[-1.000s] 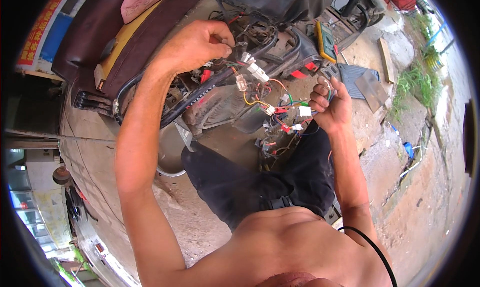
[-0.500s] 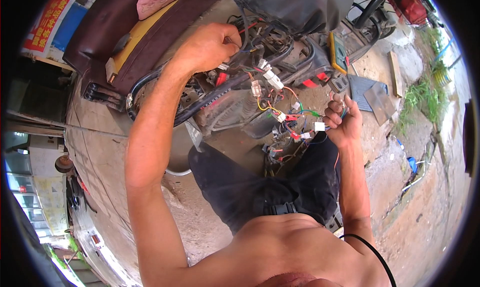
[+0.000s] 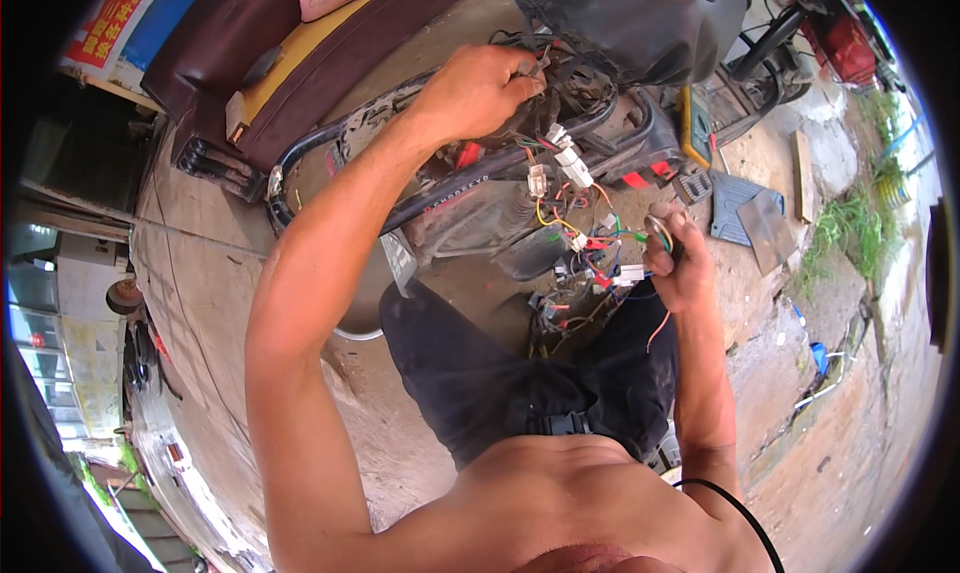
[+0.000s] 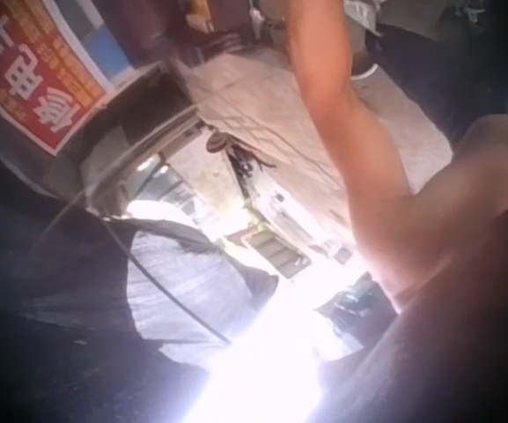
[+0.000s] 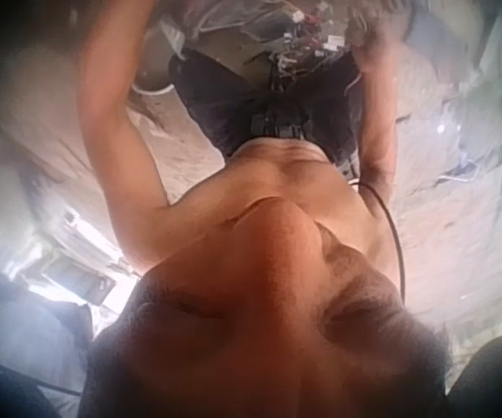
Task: The person repairs electric scooter wiring by cutting and stripping wires using pliers, connecting wire ends together by hand, and plugging wire harness connectors into each other.
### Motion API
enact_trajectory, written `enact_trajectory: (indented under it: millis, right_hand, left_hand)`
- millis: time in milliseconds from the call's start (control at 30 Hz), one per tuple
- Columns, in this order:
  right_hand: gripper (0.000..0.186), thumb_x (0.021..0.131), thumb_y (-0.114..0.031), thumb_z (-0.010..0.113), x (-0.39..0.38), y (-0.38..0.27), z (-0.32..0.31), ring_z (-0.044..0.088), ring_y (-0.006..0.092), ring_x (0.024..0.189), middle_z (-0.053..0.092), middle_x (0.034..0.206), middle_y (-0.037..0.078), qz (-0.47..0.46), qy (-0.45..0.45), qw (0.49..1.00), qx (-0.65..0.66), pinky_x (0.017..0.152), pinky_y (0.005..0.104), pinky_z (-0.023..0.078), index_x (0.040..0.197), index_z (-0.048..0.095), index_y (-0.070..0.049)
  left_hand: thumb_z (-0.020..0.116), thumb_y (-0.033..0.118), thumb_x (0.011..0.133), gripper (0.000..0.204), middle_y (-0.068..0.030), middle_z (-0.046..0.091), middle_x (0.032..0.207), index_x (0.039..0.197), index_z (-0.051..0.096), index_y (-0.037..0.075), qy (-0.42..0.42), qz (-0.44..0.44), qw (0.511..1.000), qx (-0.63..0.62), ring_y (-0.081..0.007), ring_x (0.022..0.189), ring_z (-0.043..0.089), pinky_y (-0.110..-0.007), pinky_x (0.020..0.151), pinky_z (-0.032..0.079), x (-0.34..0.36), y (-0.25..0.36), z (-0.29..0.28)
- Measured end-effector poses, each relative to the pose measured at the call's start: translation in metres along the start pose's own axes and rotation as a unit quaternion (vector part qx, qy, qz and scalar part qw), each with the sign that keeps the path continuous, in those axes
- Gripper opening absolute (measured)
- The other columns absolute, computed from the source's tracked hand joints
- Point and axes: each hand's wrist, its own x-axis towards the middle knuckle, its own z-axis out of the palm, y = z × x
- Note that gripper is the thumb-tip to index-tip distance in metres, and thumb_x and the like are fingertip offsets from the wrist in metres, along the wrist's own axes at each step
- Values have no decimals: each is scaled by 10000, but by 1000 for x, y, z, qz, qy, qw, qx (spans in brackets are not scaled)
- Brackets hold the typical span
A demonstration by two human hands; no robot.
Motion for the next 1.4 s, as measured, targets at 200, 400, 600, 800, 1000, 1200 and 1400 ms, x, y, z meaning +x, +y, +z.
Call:
enact_trajectory:
  millis: [200, 400, 600, 800, 1000, 1200, 1400]
  right_hand:
    - [429, 901, -146, 741, 11, 7, 60, 610, 88, 821, 687, 1068, 44, -144, -41, 920, -363, 768, 256, 500, 1292, 640, 0]
    - [338, 915, -150, 765, 27, 11, 93, 616, 76, 829, 685, 934, 10, -85, -77, 896, -430, 757, 265, 506, 1197, 667, 9]
    - [148, 912, -74, 769, 31, 6, 86, 546, 29, 767, 658, 849, -38, -64, -96, 940, -320, 705, 206, 426, 1035, 703, -25]
    - [165, 902, -53, 767, 14, -11, 115, 547, 27, 770, 657, 865, -40, -36, -91, 950, -297, 723, 206, 433, 1041, 696, -1]
    - [274, 909, -39, 752, 8, 8, 126, 606, 50, 828, 690, 959, 11, -71, -126, 954, -264, 747, 224, 497, 1161, 669, 28]
    - [383, 916, -42, 730, 3, 24, 138, 660, 94, 860, 705, 1032, 76, -75, -115, 944, -301, 770, 262, 545, 1271, 619, 54]
    - [394, 923, -29, 703, 1, 25, 143, 680, 112, 900, 706, 1061, 94, -57, -126, 938, -316, 797, 272, 552, 1293, 600, 57]
  left_hand:
    - [640, 283, 986, 274, -78, 728, 831, 1013, 731, 26, -21, -134, 987, -83, -142, 648, 662, -335, 614, 509, 1, 12, -12]
    - [683, 297, 967, 290, -143, 713, 727, 975, 720, 10, 9, -146, 981, -126, -225, 687, 758, -401, 650, 550, 1, 6, -12]
    - [684, 257, 988, 238, -55, 715, 834, 1010, 728, 24, -32, -146, 980, -133, -116, 668, 644, -318, 614, 502, 5, 6, -13]
    - [687, 217, 982, 240, -55, 725, 852, 1089, 719, 5, -47, -113, 982, -145, -117, 703, 674, -303, 647, 523, 3, 1, -8]
    - [683, 173, 970, 225, -48, 723, 853, 1121, 712, 8, -46, -108, 983, -140, -115, 728, 663, -308, 669, 520, 6, -4, -1]
    - [707, 165, 949, 188, -57, 699, 746, 1065, 753, 25, -50, -105, 984, -133, -119, 697, 618, -325, 653, 489, 5, -1, 2]
    - [691, 170, 962, 204, -59, 728, 796, 1099, 749, 30, -18, -89, 989, -113, -99, 683, 639, -294, 643, 506, 4, -12, 6]
